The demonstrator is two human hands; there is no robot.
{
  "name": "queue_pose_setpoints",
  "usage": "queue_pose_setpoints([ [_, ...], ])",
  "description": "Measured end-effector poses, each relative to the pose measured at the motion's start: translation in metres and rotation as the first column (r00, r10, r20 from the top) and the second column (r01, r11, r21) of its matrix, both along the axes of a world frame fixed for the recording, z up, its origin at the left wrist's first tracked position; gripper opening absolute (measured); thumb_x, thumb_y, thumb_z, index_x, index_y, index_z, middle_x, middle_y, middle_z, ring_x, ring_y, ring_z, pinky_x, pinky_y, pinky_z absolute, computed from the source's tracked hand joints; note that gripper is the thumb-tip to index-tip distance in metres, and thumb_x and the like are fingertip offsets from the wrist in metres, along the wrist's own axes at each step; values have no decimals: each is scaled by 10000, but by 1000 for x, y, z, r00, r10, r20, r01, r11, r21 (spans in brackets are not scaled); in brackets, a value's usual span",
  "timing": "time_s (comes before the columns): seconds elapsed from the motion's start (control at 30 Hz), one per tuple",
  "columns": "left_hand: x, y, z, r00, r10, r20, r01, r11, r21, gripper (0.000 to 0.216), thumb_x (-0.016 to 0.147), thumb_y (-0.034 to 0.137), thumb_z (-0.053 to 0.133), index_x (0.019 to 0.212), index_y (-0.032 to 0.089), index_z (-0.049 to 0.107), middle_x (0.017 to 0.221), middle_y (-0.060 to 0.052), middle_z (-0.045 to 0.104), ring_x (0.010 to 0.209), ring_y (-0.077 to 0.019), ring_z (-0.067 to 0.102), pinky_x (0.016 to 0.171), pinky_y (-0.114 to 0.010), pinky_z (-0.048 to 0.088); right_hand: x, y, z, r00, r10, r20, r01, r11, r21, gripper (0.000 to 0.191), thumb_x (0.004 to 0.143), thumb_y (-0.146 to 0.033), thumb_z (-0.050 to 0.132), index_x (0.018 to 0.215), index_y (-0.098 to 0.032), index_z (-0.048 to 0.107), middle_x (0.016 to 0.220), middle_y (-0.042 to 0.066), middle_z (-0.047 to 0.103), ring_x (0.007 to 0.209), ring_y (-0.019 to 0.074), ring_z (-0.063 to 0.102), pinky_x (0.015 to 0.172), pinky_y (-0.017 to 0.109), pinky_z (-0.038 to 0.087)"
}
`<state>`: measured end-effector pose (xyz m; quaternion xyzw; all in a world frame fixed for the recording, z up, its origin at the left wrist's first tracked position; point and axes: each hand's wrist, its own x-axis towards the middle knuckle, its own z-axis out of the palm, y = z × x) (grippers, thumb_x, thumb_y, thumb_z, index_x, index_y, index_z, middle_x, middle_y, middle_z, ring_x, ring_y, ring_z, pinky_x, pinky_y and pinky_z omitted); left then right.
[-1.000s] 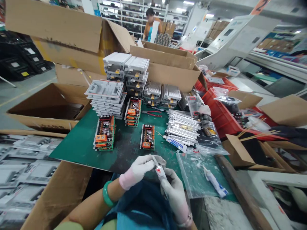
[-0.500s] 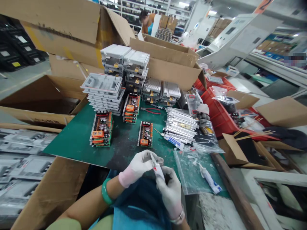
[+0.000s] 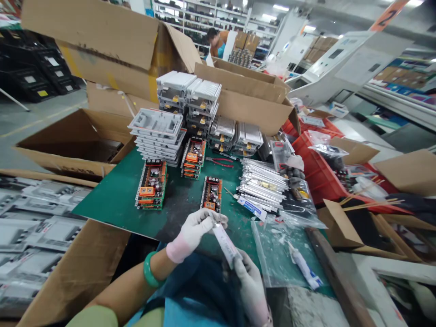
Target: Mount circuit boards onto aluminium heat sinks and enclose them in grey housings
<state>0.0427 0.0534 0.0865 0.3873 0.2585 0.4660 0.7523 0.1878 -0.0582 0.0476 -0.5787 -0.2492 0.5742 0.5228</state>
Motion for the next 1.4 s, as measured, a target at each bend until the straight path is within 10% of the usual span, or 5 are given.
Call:
queue_pose_setpoints([
  [0.47, -3, -4, 7, 999, 14, -42, -15, 1000, -24, 487, 647, 569, 798, 808, 145, 620, 932, -117, 707, 822, -237, 689, 620, -246, 486, 0, -2, -8, 988, 5, 153, -11, 999, 37, 569, 759, -720, 556, 732, -160, 654, 602, 50, 643, 444, 140, 560, 354, 219, 414],
  [0.7, -5, 1, 11, 992, 99, -74, -102, 994, -39, 459, 665, 552, 790, 804, 147, 625, 880, -108, 701, 809, -218, 674, 590, -217, 458, 3, -4, -20, 720, -225, 656, -70, 918, 391, 353, 712, -438, 751, 1010, -249, 728, 1084, 104, 707, 977, 269, 679, 829, 355, 574],
  [1.0, -3, -5, 12, 998, -24, -66, 25, 1000, 16, 486, 664, 580, 780, 807, 143, 623, 919, -116, 704, 828, -220, 661, 621, -241, 460, -9, 9, -9, 994, 9, -110, -17, 998, -65, 560, 714, -709, 630, 925, -191, 665, 510, -21, 553, 352, 90, 431, 313, 197, 340],
  [1.23, 4, -6, 16, 998, 33, -50, -32, 999, 36, 444, 683, 528, 793, 807, 141, 615, 893, -97, 697, 791, -171, 644, 586, -200, 429, -7, 7, -22, 908, -204, 366, 60, 928, 369, 576, 683, -475, 768, 1187, -231, 631, 1227, 114, 646, 1060, 274, 647, 837, 378, 566],
  [1.4, 8, -11, 22, 998, -48, -38, 51, 996, 78, 447, 712, 549, 759, 766, 154, 557, 880, -81, 691, 845, -196, 655, 670, -252, 497, -1, -5, -26, 958, -116, 263, 27, 947, 320, 469, 819, -496, 637, 1152, -168, 680, 853, 91, 739, 665, 193, 673, 616, 303, 571],
])
